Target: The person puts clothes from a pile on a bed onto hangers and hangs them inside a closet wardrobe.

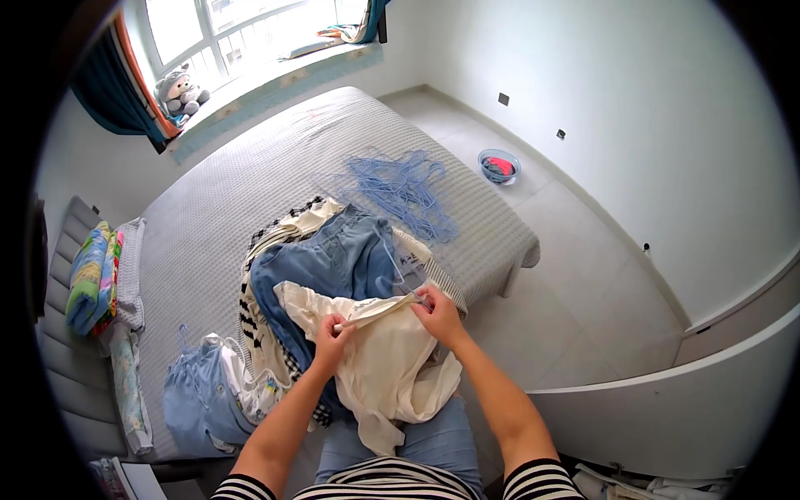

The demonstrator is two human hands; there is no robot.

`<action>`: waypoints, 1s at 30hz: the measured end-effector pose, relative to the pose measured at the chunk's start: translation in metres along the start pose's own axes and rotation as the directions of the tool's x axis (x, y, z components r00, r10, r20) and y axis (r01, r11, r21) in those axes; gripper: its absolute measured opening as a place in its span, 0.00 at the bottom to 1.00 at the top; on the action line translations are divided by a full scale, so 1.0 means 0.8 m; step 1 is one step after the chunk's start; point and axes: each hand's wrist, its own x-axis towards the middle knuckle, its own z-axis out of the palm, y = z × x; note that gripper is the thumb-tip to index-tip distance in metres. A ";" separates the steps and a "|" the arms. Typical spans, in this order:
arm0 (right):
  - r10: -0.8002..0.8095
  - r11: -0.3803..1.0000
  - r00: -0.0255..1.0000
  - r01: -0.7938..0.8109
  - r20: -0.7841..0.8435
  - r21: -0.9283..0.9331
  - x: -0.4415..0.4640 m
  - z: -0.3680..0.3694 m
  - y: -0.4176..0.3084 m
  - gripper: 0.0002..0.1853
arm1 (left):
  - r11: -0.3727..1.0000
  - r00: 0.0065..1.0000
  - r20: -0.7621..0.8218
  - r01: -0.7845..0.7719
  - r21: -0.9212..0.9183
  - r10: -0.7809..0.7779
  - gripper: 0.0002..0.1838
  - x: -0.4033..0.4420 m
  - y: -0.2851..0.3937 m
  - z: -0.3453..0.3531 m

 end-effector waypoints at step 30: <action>-0.025 0.991 0.972 0.054 0.236 -0.121 -0.124 0.035 -0.154 0.11 | 0.900 0.911 0.034 -0.400 -0.172 0.411 0.19 -0.125 0.148 0.017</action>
